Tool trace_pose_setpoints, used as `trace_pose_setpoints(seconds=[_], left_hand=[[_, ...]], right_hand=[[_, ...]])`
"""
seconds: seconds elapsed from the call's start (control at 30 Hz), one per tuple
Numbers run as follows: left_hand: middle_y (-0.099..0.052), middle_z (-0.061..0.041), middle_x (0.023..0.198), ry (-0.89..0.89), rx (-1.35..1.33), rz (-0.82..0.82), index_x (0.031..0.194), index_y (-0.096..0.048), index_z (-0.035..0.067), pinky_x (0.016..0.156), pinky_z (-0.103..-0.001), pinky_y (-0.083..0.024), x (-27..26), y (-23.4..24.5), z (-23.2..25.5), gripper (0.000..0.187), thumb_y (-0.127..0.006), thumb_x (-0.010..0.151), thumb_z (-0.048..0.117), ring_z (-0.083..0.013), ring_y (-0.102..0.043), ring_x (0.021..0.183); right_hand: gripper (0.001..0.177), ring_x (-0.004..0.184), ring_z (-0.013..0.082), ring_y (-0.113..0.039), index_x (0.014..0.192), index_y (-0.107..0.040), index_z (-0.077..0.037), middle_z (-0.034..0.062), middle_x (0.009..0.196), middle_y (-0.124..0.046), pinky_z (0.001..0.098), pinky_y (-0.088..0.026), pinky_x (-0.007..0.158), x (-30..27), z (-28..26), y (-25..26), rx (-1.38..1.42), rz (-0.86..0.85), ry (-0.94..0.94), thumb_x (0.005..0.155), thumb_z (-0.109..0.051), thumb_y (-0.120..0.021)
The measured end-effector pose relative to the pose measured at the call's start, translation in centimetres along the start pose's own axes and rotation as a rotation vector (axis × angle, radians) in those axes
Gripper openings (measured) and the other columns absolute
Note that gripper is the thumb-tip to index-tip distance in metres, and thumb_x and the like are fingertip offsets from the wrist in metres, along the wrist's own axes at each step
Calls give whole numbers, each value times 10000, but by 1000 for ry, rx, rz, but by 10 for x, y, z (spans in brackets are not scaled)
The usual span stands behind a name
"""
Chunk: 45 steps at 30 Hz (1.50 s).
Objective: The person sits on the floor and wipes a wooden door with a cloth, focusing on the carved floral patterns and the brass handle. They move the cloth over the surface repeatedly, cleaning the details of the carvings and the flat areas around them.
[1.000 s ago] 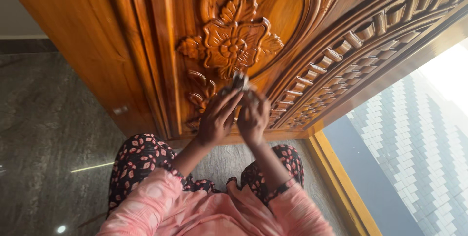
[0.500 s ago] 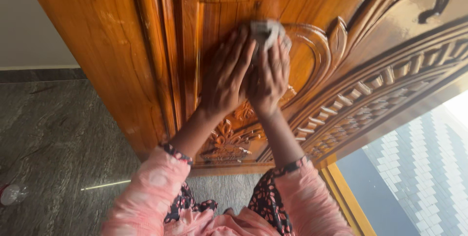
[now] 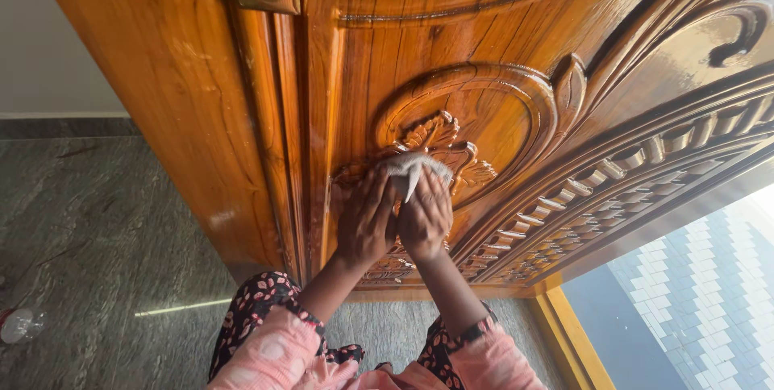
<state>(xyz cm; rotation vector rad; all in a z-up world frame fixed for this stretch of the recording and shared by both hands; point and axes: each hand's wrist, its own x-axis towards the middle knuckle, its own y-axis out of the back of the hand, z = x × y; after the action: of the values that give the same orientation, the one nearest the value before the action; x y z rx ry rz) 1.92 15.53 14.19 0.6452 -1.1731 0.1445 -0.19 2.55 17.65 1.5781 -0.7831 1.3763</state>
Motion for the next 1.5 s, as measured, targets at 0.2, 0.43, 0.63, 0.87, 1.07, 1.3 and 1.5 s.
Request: trace_pose_setpoints(seconds=[0.2, 0.43, 0.63, 0.87, 1.07, 1.3, 1.5], left_hand=[[-581, -165, 1380, 7, 31, 55, 1339, -594, -9, 1105, -486, -444, -34, 23, 5, 448, -693, 923, 124, -346, -579, 1267], [-657, -71, 1275, -30, -32, 388, 1319, -682, 130, 1042, -369, -522, 71, 101, 11, 363, -752, 967, 70, -251, -624, 1205], [-550, -152, 1513, -100, 71, 345, 1468, -568, 32, 1247, -459, -444, 150, 173, -1, 373, -576, 1100, 92, -330, -538, 1441], [-548, -172, 1524, -25, 157, 276, 1495, -527, 12, 1252, -472, -450, 127, 171, -43, 403, -557, 1096, 65, -358, -541, 1450], [-564, -232, 1477, 154, 216, 170, 1451, -541, -32, 1193, -493, -456, 35, 136, -44, 438, -548, 1034, 102, -407, -542, 1404], [-546, -302, 1421, 370, 222, -141, 1502, -423, -58, 1055, -481, -488, -74, 112, -35, 588, -569, 970, 147, -444, -579, 1246], [-442, -342, 1503, 353, 176, -211, 1568, -256, -60, 1111, -515, -433, -87, 113, -28, 724, -531, 949, 195, -491, -528, 1321]], right_hand=[[336, 1216, 304, -687, 1163, -745, -16, 163, 1266, -718, 445, -529, 1059, -25, -17, 28, 68, -201, 51, 852, 64, -647], [323, 1149, 286, -668, 1197, -764, -37, 158, 1314, -668, 394, -526, 901, 103, -50, 24, 66, -31, 268, 889, 2, -677], [223, 1347, 323, -619, 1257, -700, -8, 159, 1468, -586, 435, -501, 1108, 210, -81, -2, 162, -34, 377, 1057, -85, -643], [347, 1415, 306, -538, 1354, -685, -29, 170, 1458, -593, 456, -338, 1232, 175, -101, -43, 144, -108, 237, 1030, -126, -605], [349, 1395, 322, -549, 1327, -694, -13, 180, 1434, -615, 468, -330, 1220, 81, -92, -59, 204, -225, 234, 1017, -129, -585], [496, 1436, 244, -500, 1387, -665, -42, 118, 1485, -596, 444, -327, 1214, -41, -76, -62, 174, -524, 373, 903, -142, -623], [519, 1509, 197, -374, 1436, -623, -148, 24, 1553, -540, 419, -237, 1254, -33, -64, -57, 81, -530, 544, 930, -257, -665]])
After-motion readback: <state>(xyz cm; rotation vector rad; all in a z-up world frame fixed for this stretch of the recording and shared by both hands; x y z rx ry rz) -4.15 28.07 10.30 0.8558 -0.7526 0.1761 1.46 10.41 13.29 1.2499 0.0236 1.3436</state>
